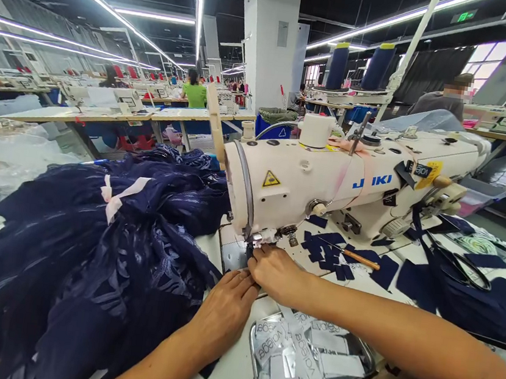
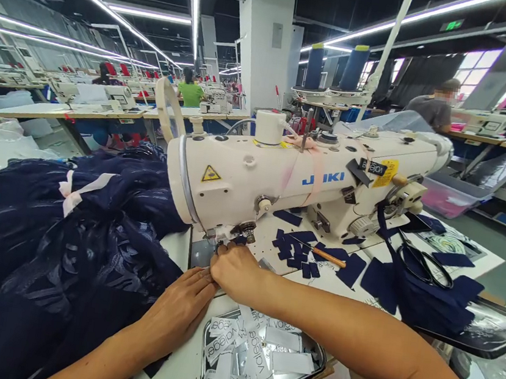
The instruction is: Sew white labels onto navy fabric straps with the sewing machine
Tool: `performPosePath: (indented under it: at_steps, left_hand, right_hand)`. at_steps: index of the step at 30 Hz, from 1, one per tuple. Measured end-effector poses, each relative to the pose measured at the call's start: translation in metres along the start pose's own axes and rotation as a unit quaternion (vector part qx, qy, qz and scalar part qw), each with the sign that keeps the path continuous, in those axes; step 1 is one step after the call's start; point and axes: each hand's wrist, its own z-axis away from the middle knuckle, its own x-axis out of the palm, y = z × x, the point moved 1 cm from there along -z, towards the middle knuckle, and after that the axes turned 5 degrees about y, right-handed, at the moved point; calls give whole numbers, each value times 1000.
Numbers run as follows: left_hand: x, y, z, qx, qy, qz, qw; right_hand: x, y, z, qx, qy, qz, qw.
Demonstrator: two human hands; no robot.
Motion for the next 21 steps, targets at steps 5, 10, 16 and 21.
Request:
performPosePath:
  at_steps: [5, 10, 16, 21]
  left_hand:
    - [0, 1, 2, -3, -13, -20, 1000]
    - [3, 1, 2, 0, -5, -29, 1000]
    - [6, 1, 3, -45, 1, -35, 998]
    - [3, 3, 2, -52, -18, -40, 998]
  right_hand:
    - [11, 15, 6, 41, 40, -68, 996]
    - [26, 40, 23, -34, 134, -235, 962]
    - [27, 44, 30, -99, 192, -239, 947]
    - [25, 46, 31, -108, 182, -250, 945]
